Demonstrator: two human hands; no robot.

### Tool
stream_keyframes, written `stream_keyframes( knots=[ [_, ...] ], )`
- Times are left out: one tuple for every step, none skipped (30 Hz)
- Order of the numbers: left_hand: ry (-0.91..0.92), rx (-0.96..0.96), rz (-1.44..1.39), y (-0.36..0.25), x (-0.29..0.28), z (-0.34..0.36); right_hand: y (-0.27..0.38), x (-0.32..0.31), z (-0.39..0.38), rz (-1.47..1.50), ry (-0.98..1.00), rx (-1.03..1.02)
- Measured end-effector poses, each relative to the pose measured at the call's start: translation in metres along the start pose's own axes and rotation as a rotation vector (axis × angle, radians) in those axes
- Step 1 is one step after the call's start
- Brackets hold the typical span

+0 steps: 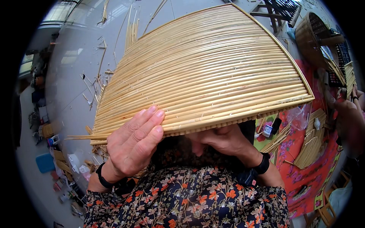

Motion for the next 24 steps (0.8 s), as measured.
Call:
stream_keyframes(
  knots=[
    [0.003,0.001,0.005,-0.001,0.0,0.0,0.003,0.002,0.0,0.0,-0.008,0.021],
    [-0.014,0.007,0.009,0.0,0.0,-0.001,0.006,0.003,0.001,0.0,-0.017,0.043],
    [-0.03,0.014,0.012,0.001,0.002,-0.003,0.007,0.003,0.002,0.0,-0.025,0.065],
    [-0.046,0.023,0.012,0.001,0.003,-0.003,0.004,0.001,0.003,-0.037,-0.031,0.095],
    [-0.051,0.02,0.012,0.002,0.003,-0.003,0.0,-0.002,0.005,-0.074,-0.037,0.126],
    [-0.056,0.016,0.012,0.002,0.003,-0.003,-0.004,-0.005,0.005,-0.111,-0.043,0.157],
    [-0.062,0.011,0.012,0.003,0.002,-0.003,-0.006,-0.006,0.006,-0.088,-0.044,0.137],
    [-0.059,0.014,0.009,0.004,0.003,-0.003,-0.009,-0.006,0.007,-0.065,-0.045,0.117],
    [-0.057,0.018,0.005,0.005,0.003,-0.003,-0.009,-0.005,0.008,-0.043,-0.045,0.096],
    [-0.052,0.02,0.005,0.005,0.003,-0.002,-0.009,-0.005,0.008,-0.075,-0.036,0.095],
    [-0.051,0.019,0.001,0.005,0.003,-0.003,-0.008,-0.005,0.009,-0.083,-0.02,0.086],
    [-0.049,0.018,-0.002,0.005,0.003,-0.003,-0.009,-0.007,0.01,-0.09,-0.004,0.077],
    [-0.048,0.019,-0.006,0.005,0.003,-0.003,-0.009,-0.008,0.009,-0.099,0.012,0.067],
    [-0.046,0.01,-0.01,0.005,0.002,-0.003,-0.011,-0.01,0.007,-0.12,-0.003,0.071],
    [-0.044,0.002,-0.014,0.005,0.001,-0.003,-0.013,-0.013,0.005,-0.142,-0.017,0.076],
    [-0.044,-0.005,-0.019,0.006,0.001,-0.003,-0.016,-0.018,0.004,-0.165,-0.032,0.079],
    [-0.047,-0.013,-0.026,0.009,0.0,-0.003,-0.016,-0.024,0.003,-0.164,-0.019,0.034],
    [-0.051,-0.02,-0.034,0.013,-0.002,-0.002,-0.016,-0.034,0.003,-0.164,-0.005,-0.011],
    [-0.054,-0.028,-0.037,0.015,-0.005,-0.001,-0.011,-0.034,0.006,-0.161,0.012,-0.058],
    [-0.058,-0.021,-0.034,0.011,-0.005,0.003,-0.011,-0.026,0.004,-0.223,0.008,0.071],
    [-0.029,-0.037,-0.051,0.01,-0.006,0.005,-0.012,-0.019,0.002,-0.171,0.031,0.05],
    [-0.001,-0.045,-0.064,0.01,-0.007,0.007,-0.014,-0.013,0.003,-0.118,0.053,0.021],
    [0.027,-0.054,-0.076,0.01,-0.007,0.009,-0.014,-0.01,0.003,-0.066,0.075,-0.008],
    [0.009,-0.07,-0.097,0.012,-0.009,0.01,-0.012,-0.014,0.002,-0.075,0.045,-0.021]
  ],
)
Point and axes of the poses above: each hand's wrist, its own z-axis towards the middle knuckle, its own x-axis out of the palm, y = z × x, the point moved 6 cm from there along z, towards the middle knuckle, and after that the axes turned 12 degrees about -x, right-handed, at the moved point
